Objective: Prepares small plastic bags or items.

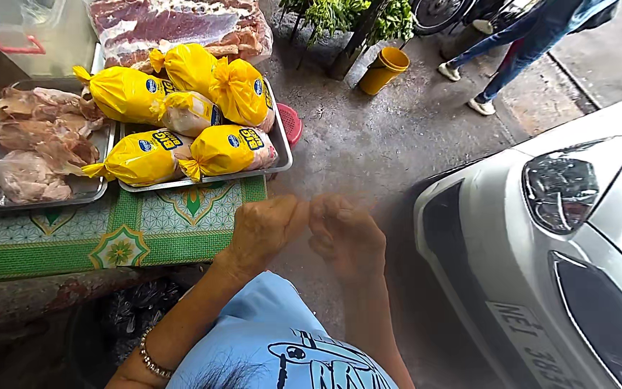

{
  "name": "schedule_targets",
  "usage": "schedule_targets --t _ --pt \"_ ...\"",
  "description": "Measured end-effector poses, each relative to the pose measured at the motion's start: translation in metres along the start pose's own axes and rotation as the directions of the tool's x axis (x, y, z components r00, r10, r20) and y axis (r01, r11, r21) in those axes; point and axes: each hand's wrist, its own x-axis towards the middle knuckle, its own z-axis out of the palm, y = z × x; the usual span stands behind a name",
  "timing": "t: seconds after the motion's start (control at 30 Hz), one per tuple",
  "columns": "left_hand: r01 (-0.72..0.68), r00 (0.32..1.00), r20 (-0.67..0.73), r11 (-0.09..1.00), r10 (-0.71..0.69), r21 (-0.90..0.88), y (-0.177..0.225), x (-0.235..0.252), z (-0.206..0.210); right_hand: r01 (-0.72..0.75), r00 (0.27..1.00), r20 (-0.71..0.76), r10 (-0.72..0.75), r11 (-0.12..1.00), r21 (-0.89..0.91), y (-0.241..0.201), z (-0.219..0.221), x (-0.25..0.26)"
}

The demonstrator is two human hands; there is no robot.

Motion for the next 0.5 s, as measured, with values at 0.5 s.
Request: schedule_targets --t 0.5 --pt "-0.075 0.995 0.068 0.995 0.079 -0.061 0.023 0.006 -0.013 0.219 0.947 -0.159 -0.278 0.925 -0.311 0.011 -0.001 -0.008"
